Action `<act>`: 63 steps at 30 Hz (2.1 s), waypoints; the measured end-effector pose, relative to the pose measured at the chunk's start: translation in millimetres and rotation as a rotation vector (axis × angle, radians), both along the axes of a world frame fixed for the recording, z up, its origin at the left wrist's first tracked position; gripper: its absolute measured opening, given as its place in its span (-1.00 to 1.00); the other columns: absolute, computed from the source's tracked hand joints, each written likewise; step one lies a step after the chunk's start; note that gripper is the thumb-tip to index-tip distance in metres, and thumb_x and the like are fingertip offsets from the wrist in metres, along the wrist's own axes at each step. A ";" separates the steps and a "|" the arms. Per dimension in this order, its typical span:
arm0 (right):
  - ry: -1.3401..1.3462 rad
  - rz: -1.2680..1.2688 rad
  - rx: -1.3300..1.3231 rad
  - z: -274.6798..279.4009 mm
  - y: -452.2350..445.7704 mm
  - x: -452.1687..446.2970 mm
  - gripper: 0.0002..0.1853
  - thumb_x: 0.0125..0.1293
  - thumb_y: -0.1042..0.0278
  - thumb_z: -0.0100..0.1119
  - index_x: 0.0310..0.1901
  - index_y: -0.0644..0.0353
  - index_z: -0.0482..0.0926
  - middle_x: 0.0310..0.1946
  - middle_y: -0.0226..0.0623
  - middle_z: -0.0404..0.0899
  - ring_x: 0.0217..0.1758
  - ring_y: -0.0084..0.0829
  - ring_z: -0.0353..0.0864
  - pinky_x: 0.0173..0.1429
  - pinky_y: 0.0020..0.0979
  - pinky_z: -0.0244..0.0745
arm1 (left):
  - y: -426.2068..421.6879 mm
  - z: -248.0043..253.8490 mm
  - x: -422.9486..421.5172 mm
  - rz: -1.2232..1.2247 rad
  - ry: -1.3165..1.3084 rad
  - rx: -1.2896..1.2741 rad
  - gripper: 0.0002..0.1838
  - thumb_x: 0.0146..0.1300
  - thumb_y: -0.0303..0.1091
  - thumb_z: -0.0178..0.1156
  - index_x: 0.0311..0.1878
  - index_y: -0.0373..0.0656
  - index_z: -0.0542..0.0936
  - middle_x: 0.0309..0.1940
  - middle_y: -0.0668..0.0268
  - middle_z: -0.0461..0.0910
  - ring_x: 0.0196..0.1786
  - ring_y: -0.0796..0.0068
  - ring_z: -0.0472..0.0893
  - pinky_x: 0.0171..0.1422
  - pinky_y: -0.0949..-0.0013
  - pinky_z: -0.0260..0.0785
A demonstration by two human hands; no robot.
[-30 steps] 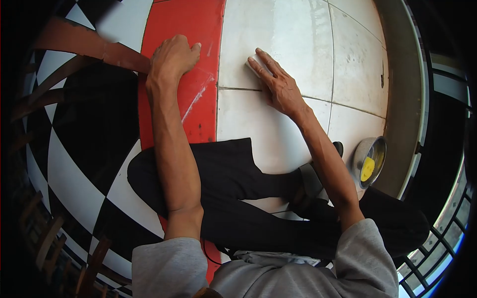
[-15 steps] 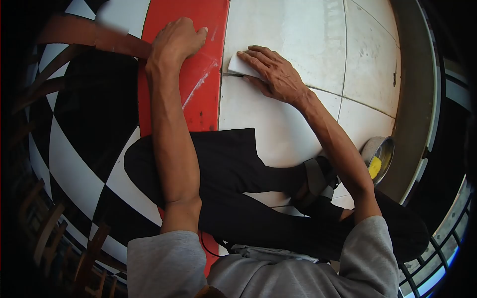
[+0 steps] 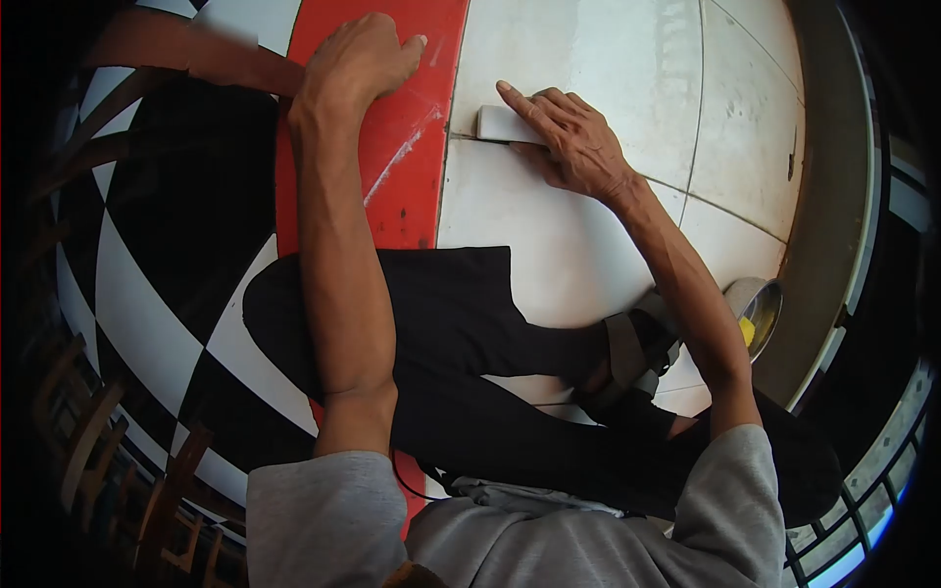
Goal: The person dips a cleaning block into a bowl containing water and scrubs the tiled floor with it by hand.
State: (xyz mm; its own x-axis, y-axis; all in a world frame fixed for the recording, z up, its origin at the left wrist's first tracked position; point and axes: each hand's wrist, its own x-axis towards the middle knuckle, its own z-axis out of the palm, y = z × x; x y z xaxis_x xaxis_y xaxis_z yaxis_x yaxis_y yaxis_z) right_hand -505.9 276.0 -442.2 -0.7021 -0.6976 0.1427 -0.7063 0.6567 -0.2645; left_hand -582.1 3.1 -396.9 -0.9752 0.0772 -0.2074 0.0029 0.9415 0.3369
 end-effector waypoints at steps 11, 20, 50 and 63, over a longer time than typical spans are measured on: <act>-0.060 -0.066 0.032 7.7 45.8 7.9 -0.35 0.27 0.33 0.35 0.42 0.07 0.43 -0.10 -0.34 0.62 -0.04 -0.34 0.55 0.17 -0.35 0.61 | 3.6 10.2 1.5 0.041 -0.054 -0.011 -0.53 0.41 0.02 0.19 -0.51 -0.15 0.53 -0.69 0.30 0.42 -0.62 0.46 0.43 -0.41 0.24 0.38; 0.098 -0.262 0.022 -5.1 -17.5 -29.9 -0.41 0.35 0.21 0.30 0.39 0.14 0.44 -0.10 -0.30 0.61 0.02 -0.33 0.56 0.09 -0.35 0.63 | -10.1 15.1 4.2 0.069 0.008 -0.020 -0.53 0.40 0.04 0.19 -0.44 -0.19 0.56 -0.65 0.24 0.48 -0.58 0.38 0.49 -0.35 0.20 0.42; -0.015 -0.079 0.029 5.1 -35.7 5.7 -0.41 0.27 0.28 0.35 0.34 0.13 0.47 -0.12 -0.32 0.56 0.00 -0.30 0.53 0.09 -0.37 0.62 | -0.9 55.8 7.7 0.109 -0.351 0.052 -0.36 0.40 0.10 0.10 0.21 -0.36 0.58 0.19 -0.28 0.53 0.30 -0.22 0.51 0.35 -0.11 0.36; 0.101 -0.662 0.019 5.9 69.5 14.7 -0.47 0.31 0.32 0.29 0.27 0.34 0.48 -0.21 -0.17 0.56 -0.08 -0.21 0.53 -0.03 -0.25 0.54 | -1.9 20.2 -2.8 0.087 -0.162 0.017 -0.56 0.42 -0.04 0.14 -0.37 -0.28 0.59 -0.51 0.10 0.61 -0.39 0.11 0.65 -0.21 0.06 0.48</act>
State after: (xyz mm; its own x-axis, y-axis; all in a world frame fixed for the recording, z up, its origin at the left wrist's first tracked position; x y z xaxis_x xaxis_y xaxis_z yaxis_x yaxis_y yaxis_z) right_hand -491.2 345.6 -436.3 -0.9666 -0.1273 0.2224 -0.1734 0.9639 -0.2020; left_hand -584.9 1.1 -376.7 -0.9322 -0.0013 -0.3620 -0.1342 0.9299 0.3424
